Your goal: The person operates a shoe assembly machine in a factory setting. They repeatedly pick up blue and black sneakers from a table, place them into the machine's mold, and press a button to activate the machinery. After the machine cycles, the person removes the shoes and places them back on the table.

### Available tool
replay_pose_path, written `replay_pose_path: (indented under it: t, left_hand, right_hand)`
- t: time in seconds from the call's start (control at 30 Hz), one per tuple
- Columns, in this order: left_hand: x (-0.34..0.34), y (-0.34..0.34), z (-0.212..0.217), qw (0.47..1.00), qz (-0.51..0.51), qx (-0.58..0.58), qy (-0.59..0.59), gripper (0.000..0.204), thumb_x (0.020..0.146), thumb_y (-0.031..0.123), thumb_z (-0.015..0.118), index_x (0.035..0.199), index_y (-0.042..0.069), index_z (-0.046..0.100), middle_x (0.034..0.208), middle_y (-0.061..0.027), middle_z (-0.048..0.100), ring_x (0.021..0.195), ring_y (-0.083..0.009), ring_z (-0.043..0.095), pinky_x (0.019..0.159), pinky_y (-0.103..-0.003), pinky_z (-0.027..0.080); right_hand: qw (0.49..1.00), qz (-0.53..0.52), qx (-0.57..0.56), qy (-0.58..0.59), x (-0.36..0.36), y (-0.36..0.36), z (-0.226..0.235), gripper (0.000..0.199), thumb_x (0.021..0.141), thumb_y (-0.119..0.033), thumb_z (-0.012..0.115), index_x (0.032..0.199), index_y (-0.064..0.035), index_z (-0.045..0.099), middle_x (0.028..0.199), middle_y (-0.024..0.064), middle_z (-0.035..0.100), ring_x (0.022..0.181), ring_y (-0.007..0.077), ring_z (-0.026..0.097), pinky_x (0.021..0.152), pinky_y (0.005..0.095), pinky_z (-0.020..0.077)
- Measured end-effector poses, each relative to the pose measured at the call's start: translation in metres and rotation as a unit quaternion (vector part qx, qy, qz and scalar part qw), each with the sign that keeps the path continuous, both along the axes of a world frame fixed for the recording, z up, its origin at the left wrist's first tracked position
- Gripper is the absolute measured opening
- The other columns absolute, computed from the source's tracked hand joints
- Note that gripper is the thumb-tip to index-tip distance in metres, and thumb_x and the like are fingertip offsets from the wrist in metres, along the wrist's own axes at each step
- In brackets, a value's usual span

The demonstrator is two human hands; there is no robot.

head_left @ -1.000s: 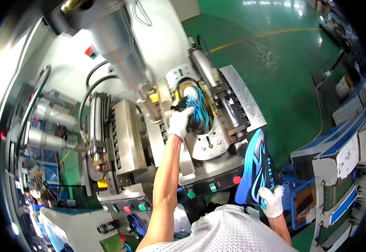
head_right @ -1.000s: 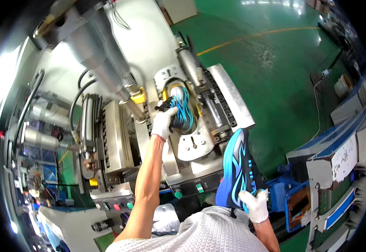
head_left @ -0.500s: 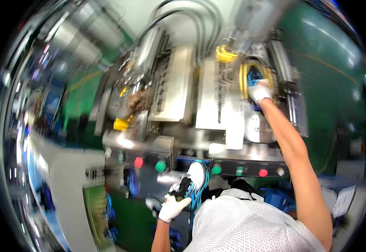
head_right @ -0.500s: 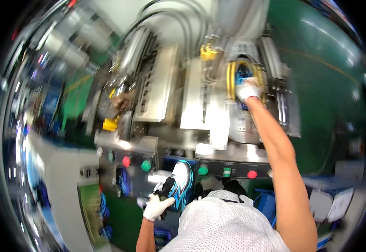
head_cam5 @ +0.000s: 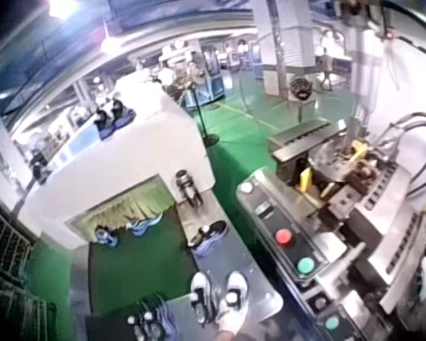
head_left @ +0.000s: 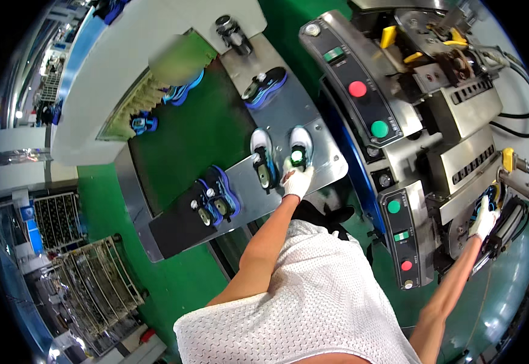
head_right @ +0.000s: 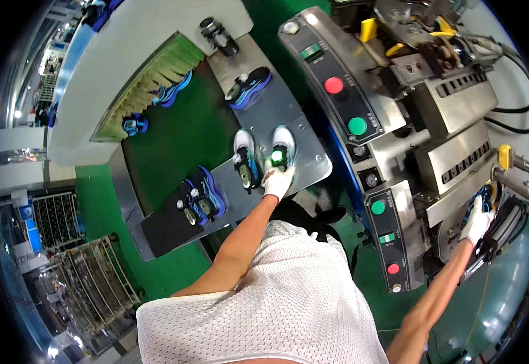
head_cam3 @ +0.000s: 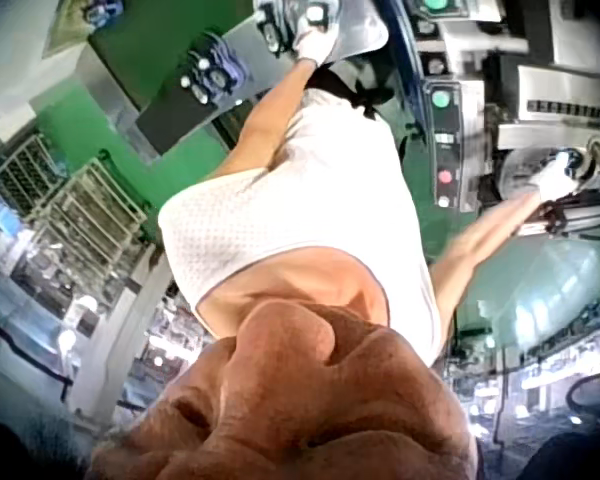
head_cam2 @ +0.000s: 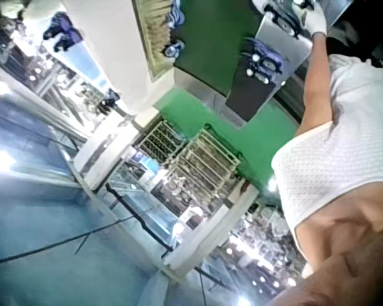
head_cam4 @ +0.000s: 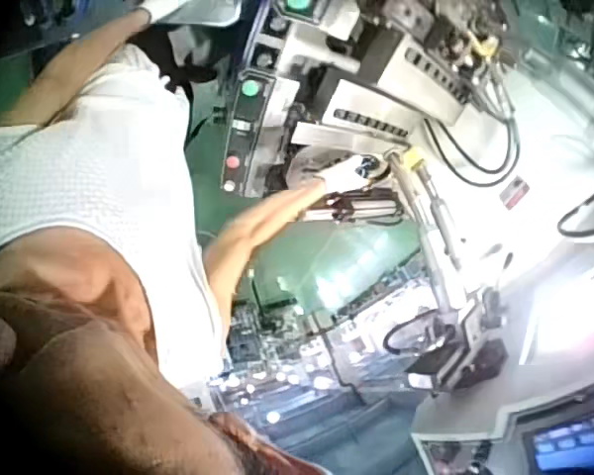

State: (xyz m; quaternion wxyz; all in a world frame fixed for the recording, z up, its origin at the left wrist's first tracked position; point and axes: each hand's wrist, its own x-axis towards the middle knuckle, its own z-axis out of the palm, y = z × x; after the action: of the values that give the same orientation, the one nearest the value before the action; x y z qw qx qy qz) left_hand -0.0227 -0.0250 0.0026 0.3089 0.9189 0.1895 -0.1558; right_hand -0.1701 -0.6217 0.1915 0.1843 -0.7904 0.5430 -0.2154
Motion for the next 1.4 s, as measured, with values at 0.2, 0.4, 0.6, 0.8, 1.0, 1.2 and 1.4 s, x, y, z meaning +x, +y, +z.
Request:
replay_pose_path:
  t: [0.2, 0.4, 0.6, 0.8, 1.0, 1.2, 1.4]
  left_hand:
    - [-0.031, 0.057, 0.045, 0.975, -0.140, -0.161, -0.056, 0.070, 0.089, 0.031, 0.075, 0.143, -0.004, 0.046, 0.135, -0.0242, 0.062, 0.125, -0.0354, 0.062, 0.106, -0.043, 0.048]
    - [-0.057, 0.156, 0.072, 0.973, -0.007, -0.219, -0.077, 0.053, 0.090, 0.010, 0.075, 0.135, -0.002, 0.049, 0.125, -0.0157, 0.064, 0.116, -0.0275, 0.064, 0.103, -0.038, 0.049]
    - [0.003, 0.137, -0.018, 0.996, 0.006, -0.073, -0.057, 0.098, 0.077, 0.035, 0.085, 0.149, -0.009, 0.033, 0.142, -0.0278, 0.050, 0.132, -0.0407, 0.050, 0.113, -0.046, 0.039]
    - [0.038, 0.146, -0.035, 0.985, -0.108, -0.132, 0.010, 0.092, 0.077, 0.029, 0.082, 0.150, -0.001, 0.035, 0.132, -0.0243, 0.062, 0.118, -0.0371, 0.063, 0.103, -0.044, 0.049]
    - [0.071, 0.127, 0.059, 0.960, -0.213, -0.085, 0.162, 0.053, 0.077, 0.040, 0.081, 0.105, -0.004, 0.070, 0.106, -0.0261, 0.072, 0.099, -0.0406, 0.070, 0.090, -0.048, 0.054]
    - [0.007, 0.057, 0.106, 0.900, -0.394, -0.077, 0.167, 0.056, 0.078, 0.045, 0.080, 0.104, -0.004, 0.069, 0.102, -0.0237, 0.072, 0.099, -0.0405, 0.069, 0.089, -0.049, 0.053]
    - [-0.084, -0.030, 0.155, 0.710, -0.677, -0.067, 0.181, 0.089, 0.081, 0.059, 0.075, 0.133, -0.009, 0.053, 0.128, -0.0346, 0.059, 0.119, -0.0485, 0.059, 0.102, -0.050, 0.047]
  right_hand:
    - [0.938, 0.326, -0.105, 0.051, 0.026, 0.291, -0.062, 0.088, 0.091, -0.029, 0.070, 0.158, 0.0055, 0.026, 0.163, 0.0272, 0.027, 0.150, 0.0399, 0.032, 0.126, 0.0427, 0.0234]
    - [0.869, 0.361, -0.148, 0.306, 0.038, 0.348, -0.106, 0.089, 0.082, -0.024, 0.072, 0.153, 0.0092, 0.031, 0.160, 0.0328, 0.027, 0.152, 0.0476, 0.022, 0.126, 0.0527, 0.0162]
    - [0.862, 0.422, 0.243, 0.142, 0.133, 0.518, -0.110, 0.100, 0.077, -0.039, 0.081, 0.153, 0.0025, 0.032, 0.151, 0.0302, 0.042, 0.144, 0.0437, 0.039, 0.120, 0.0487, 0.0304]
    - [0.927, 0.270, 0.223, 0.135, 0.164, 0.580, -0.192, 0.080, 0.078, -0.039, 0.078, 0.142, -0.0027, 0.046, 0.123, 0.0244, 0.065, 0.117, 0.0440, 0.063, 0.102, 0.0482, 0.0476]
    - [0.882, 0.138, 0.444, 0.077, 0.131, 0.546, -0.139, 0.087, 0.074, -0.062, 0.080, 0.108, 0.0163, 0.063, 0.099, 0.0267, 0.070, 0.086, 0.0289, 0.072, 0.073, 0.0379, 0.0570]
    - [0.836, -0.033, 0.478, -0.267, -0.019, 0.524, -0.118, 0.073, 0.077, -0.049, 0.083, 0.115, 0.0119, 0.069, 0.100, 0.0184, 0.075, 0.088, 0.0187, 0.071, 0.074, 0.0334, 0.0574]
    - [0.785, -0.286, 0.350, -0.423, -0.169, 0.533, -0.024, 0.076, 0.075, -0.042, 0.089, 0.124, 0.0077, 0.062, 0.103, 0.0085, 0.068, 0.089, 0.0164, 0.064, 0.078, 0.0333, 0.0551]
